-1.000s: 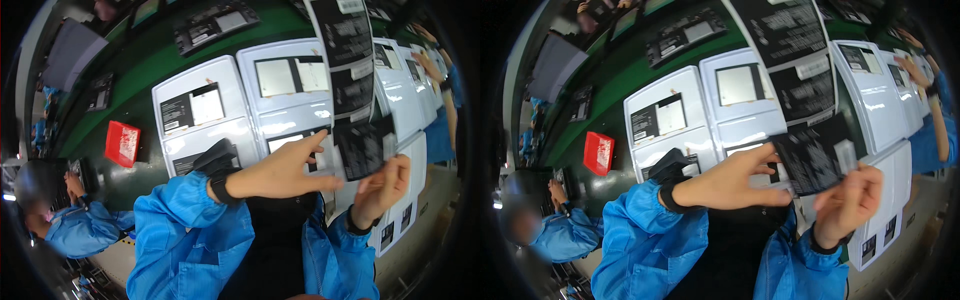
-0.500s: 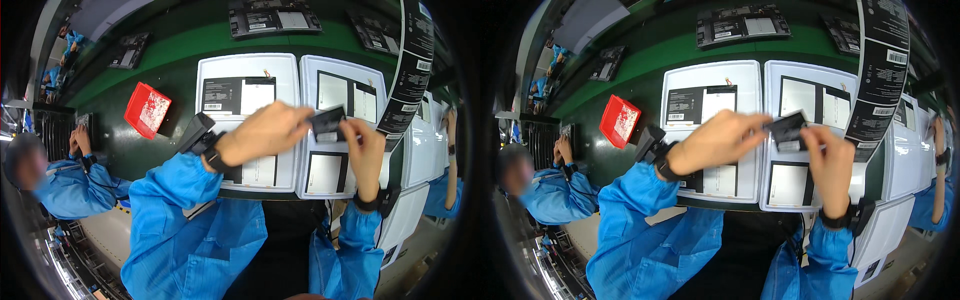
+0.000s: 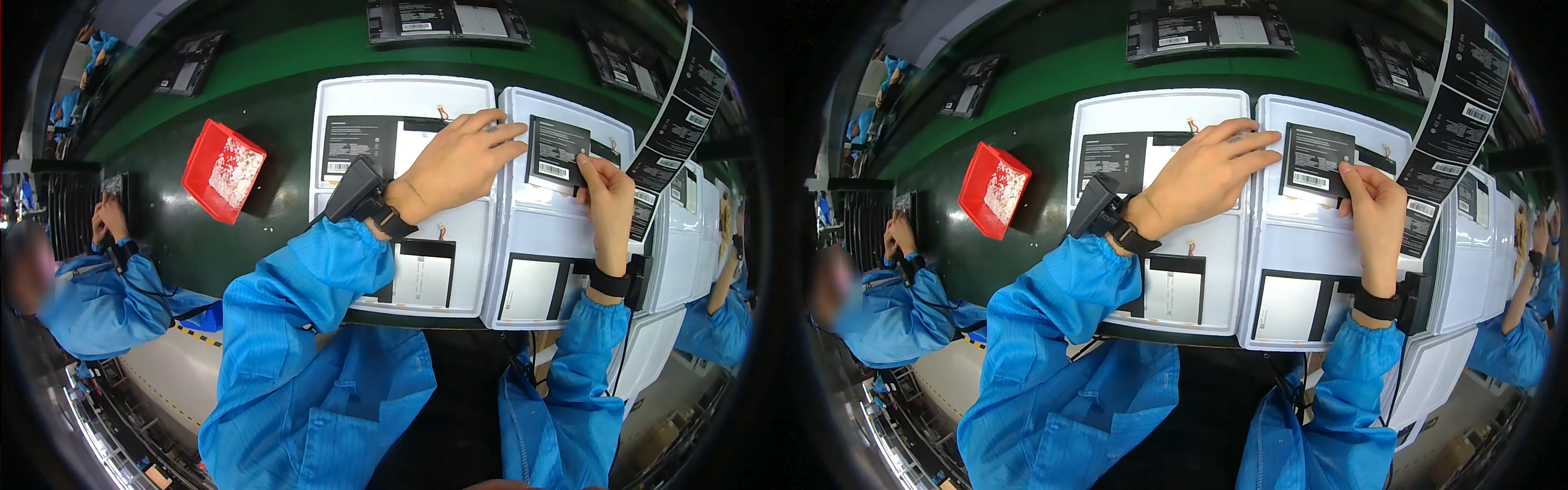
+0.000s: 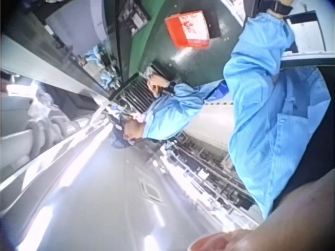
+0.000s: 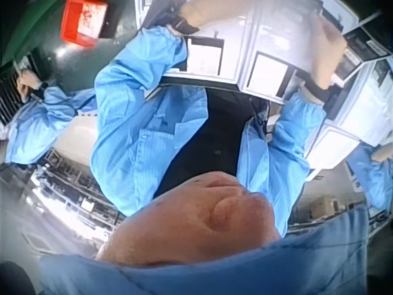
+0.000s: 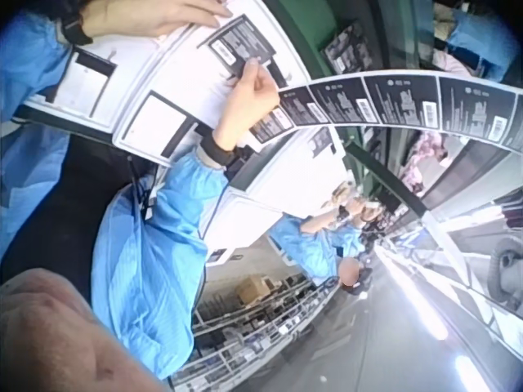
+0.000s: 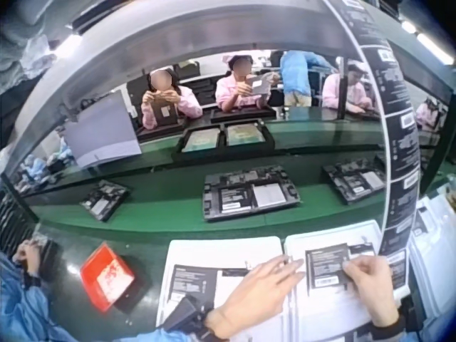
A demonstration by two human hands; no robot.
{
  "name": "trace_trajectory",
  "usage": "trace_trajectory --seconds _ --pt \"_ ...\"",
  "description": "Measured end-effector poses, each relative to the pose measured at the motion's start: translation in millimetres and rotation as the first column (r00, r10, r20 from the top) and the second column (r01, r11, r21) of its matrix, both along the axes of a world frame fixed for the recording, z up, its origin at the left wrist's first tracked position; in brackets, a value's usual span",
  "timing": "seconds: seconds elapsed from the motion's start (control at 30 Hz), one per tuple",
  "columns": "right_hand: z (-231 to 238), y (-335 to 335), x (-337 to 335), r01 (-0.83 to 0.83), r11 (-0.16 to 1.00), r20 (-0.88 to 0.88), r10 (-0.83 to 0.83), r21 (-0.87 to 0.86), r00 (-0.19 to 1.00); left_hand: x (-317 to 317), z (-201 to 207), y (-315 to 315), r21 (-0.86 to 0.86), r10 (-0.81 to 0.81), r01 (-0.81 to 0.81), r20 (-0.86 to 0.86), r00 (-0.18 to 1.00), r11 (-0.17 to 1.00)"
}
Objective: Apply labels to batteries and install components into a device chassis on an assembly line.
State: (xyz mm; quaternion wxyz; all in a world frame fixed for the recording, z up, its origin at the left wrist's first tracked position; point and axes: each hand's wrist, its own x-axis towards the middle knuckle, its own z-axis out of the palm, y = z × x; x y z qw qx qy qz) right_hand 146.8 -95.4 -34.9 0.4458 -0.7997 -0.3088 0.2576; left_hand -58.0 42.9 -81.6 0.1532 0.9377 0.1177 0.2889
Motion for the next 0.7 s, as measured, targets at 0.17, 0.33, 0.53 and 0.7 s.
trace_trajectory --seconds 0.17,0.33,0.53,0.7 --pt "-8 0 3 -0.034 0.997 0.005 0.034 0.067 0.999 2 -1 -2 -0.020 0.002 -0.001 0.017 1.000 1.000" --pt "-5 1 -1 -0.029 0.999 0.023 0.028 0.038 0.999 1 1 -3 -0.015 0.011 -0.011 -0.006 1.000 1.000" --pt "-12 1 2 -0.029 0.999 0.055 0.027 0.040 0.998 4 4 -5 0.018 0.012 -0.011 -0.033 0.999 1.000" --pt "-10 -1 2 -0.056 0.998 0.140 0.054 0.006 0.989 5 9 -7 0.074 0.020 -0.014 -0.070 0.997 0.997"
